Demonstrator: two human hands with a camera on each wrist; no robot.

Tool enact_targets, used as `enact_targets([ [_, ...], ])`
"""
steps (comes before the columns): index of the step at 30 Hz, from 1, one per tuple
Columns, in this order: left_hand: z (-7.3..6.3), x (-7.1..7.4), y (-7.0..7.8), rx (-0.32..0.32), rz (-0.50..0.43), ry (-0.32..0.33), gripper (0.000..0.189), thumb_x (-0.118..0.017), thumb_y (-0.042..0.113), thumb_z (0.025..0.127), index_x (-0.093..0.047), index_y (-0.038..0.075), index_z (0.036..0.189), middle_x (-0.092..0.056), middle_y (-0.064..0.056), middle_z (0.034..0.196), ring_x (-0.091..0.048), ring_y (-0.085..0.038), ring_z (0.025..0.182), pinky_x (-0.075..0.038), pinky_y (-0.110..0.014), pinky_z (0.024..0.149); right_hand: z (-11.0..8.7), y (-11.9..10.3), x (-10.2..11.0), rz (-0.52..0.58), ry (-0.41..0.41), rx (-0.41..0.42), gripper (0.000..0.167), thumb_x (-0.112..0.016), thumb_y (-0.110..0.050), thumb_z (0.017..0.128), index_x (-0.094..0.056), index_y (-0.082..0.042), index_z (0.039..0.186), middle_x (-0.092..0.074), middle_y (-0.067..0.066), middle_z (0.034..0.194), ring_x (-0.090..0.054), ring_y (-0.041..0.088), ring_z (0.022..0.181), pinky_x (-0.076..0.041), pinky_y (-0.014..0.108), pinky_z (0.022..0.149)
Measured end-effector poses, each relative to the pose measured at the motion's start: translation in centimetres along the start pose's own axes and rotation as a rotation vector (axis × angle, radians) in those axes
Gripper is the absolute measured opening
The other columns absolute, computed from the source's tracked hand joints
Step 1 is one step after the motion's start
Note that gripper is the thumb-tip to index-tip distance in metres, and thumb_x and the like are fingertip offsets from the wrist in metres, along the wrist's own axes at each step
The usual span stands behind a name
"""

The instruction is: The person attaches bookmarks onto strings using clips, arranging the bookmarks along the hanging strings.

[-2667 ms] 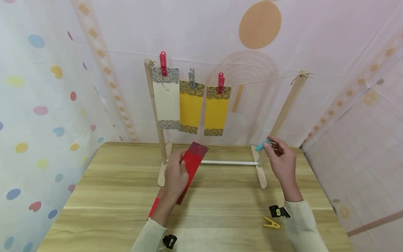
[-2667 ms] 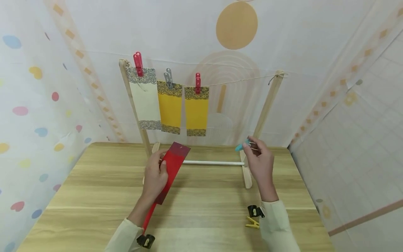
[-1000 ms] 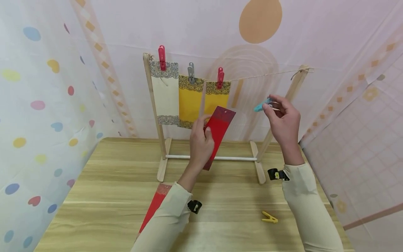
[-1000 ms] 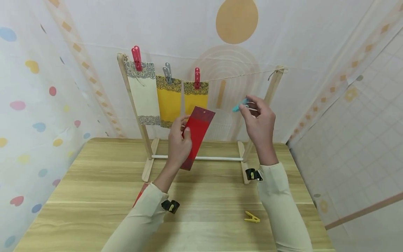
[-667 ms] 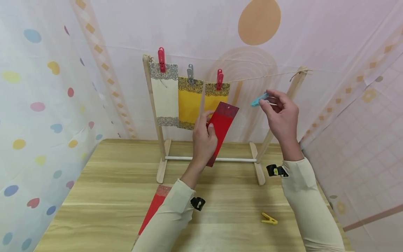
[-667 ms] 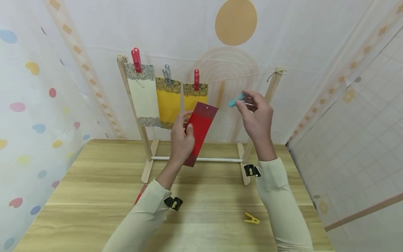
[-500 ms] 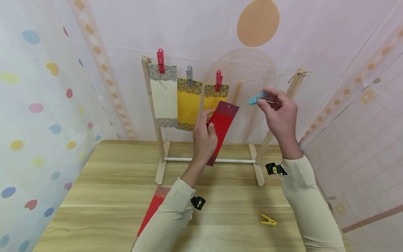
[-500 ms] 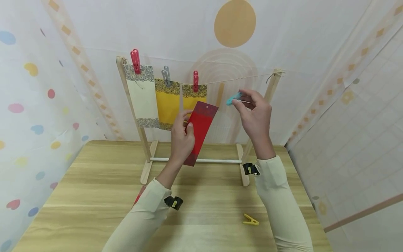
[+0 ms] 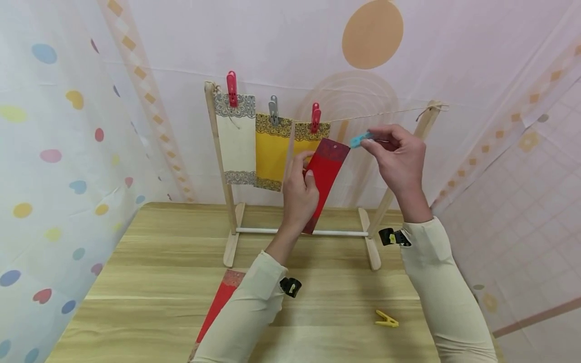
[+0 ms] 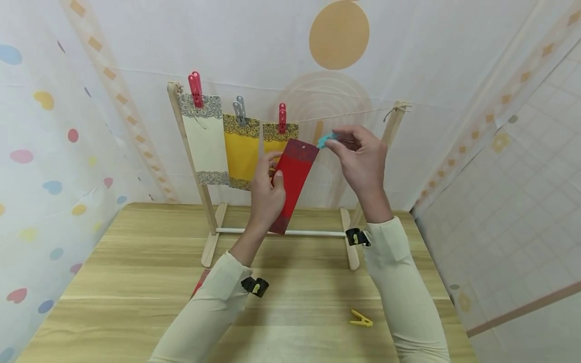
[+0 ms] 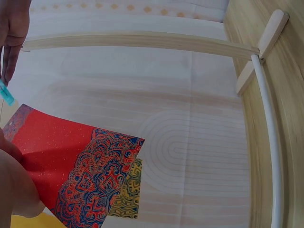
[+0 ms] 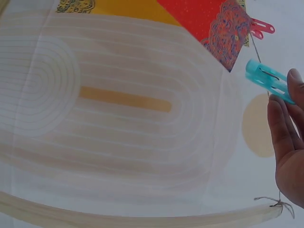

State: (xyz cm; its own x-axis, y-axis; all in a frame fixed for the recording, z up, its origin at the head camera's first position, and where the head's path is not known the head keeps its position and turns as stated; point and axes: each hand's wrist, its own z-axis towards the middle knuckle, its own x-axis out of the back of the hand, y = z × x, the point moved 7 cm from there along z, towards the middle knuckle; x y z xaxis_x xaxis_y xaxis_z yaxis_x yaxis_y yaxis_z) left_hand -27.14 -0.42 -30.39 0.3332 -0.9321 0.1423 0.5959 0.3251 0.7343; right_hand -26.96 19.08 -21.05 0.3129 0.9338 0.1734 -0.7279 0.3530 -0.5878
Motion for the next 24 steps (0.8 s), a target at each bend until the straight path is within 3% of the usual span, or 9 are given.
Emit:
enact_targets([
  [8, 0.9, -0.4, 0.5, -0.009, -0.026, -0.001, 0.036, -0.048, -0.005, 0.098, -0.055, 0.002, 0.133, -0.059, -0.017, 0.113, -0.055, -0.028, 0.095, -0.049, -0.037, 0.073, 1.1, -1.4, -0.1, 0.017, 0.033, 0.065, 0.016, -0.083, 0.007, 0.078, -0.077, 0.008, 0.093, -0.075, 0.02, 0.087, -0.071, 0.005, 0.076, -0.057, 0.023, 0.076],
  [16, 1.7, -0.4, 0.5, -0.001, -0.06, 0.027, 0.037, -0.048, -0.007, 0.096, -0.054, 0.0, 0.132, -0.056, -0.017, 0.11, -0.052, -0.028, 0.098, -0.046, -0.036, 0.078, 2.4, -2.0, -0.6, 0.045, 0.037, 0.052, 0.01, -0.084, 0.009, 0.076, -0.078, 0.007, 0.084, -0.074, 0.021, 0.082, -0.071, 0.005, 0.071, -0.057, 0.022, 0.072],
  [24, 2.4, -0.7, 0.8, 0.002, -0.083, 0.021, 0.038, -0.046, -0.007, 0.096, -0.054, 0.001, 0.133, -0.056, -0.016, 0.112, -0.051, -0.027, 0.098, -0.045, -0.035, 0.078, 3.3, -2.5, -0.7, 0.003, 0.034, 0.096, 0.008, -0.083, 0.009, 0.077, -0.078, 0.008, 0.083, -0.074, 0.021, 0.081, -0.068, 0.001, 0.068, -0.055, 0.019, 0.069],
])
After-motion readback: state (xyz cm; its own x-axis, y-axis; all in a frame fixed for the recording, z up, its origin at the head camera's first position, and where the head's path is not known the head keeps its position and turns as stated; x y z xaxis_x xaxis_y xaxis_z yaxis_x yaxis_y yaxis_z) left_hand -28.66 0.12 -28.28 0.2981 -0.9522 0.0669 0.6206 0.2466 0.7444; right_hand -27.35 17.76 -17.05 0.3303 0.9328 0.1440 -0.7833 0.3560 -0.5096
